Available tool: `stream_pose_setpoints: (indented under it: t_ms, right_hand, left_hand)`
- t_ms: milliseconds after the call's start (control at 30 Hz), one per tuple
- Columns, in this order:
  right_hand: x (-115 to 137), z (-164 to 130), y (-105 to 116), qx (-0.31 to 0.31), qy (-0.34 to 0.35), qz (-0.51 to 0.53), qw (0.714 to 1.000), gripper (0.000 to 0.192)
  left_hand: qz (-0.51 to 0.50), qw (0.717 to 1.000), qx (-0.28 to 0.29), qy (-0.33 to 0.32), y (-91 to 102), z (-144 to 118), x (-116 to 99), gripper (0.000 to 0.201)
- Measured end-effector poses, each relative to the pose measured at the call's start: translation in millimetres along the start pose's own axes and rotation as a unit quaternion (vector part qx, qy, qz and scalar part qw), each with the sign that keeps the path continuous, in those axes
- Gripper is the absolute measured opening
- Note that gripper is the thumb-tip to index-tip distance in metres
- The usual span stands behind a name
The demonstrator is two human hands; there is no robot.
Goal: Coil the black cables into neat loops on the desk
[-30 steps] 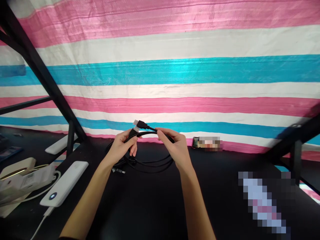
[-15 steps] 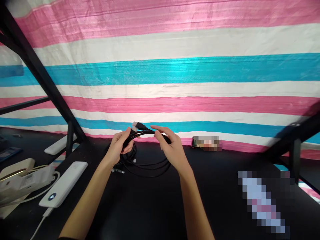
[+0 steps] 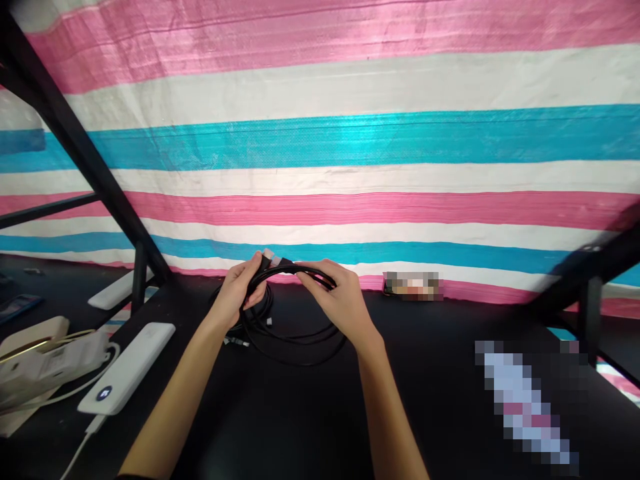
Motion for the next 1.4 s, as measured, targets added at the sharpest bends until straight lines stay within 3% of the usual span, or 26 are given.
stream_pose_setpoints:
  t_ms: [167, 400, 667, 867, 1067, 1200, 1400]
  right_hand:
    - [4.6, -0.9, -1.5, 0.012, 0.002, 0.002, 1.0, 0.023]
    - [4.1, -1.7, 1.3, -0.006, -0.006, 0.023, 1.0, 0.023]
    - [12.4, -2.7, 2.8, -0.017, 0.051, 0.013, 0.998, 0.022]
    - [12.6, -2.9, -1.2, 0.005, 0.053, 0.021, 0.998, 0.022]
    - [2.6, -1.9, -6.5, 0.032, -0.016, 0.015, 0.999, 0.029]
    - [-7.8, -2.3, -9.6, 0.061, -0.072, 0.034, 0.995, 0.043]
    - [-17.2, 0.9, -9.9, 0.072, -0.102, 0.118, 0.985, 0.03]
  left_hand:
    - [0.014, 0.999, 0.028, 0.032, -0.2, -3.3, 1.1, 0.044]
    - [-0.017, 0.995, 0.085, 0.056, -16.9, -7.4, 4.5, 0.046]
    - [-0.082, 0.985, 0.105, 0.111, -17.9, -10.8, 8.1, 0.04]
    - [-0.053, 0.993, 0.06, 0.086, -3.3, -5.2, 7.6, 0.032]
    - [-0.038, 0.997, -0.019, 0.064, 6.5, -2.8, 3.4, 0.036]
    - [-0.073, 0.994, -0.074, 0.032, 19.2, -0.3, -2.6, 0.036]
    - [-0.168, 0.974, -0.152, -0.025, 42.2, 2.4, -12.6, 0.037]
Point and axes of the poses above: each hand's wrist, its own z-axis towards the middle knuckle, its own y-axis out of the back of the hand, x = y × z, the point moved 9 cm from there along z, towards the middle knuckle, and after that the axes turned 9 degrees about -y, right-handed, at the moved point
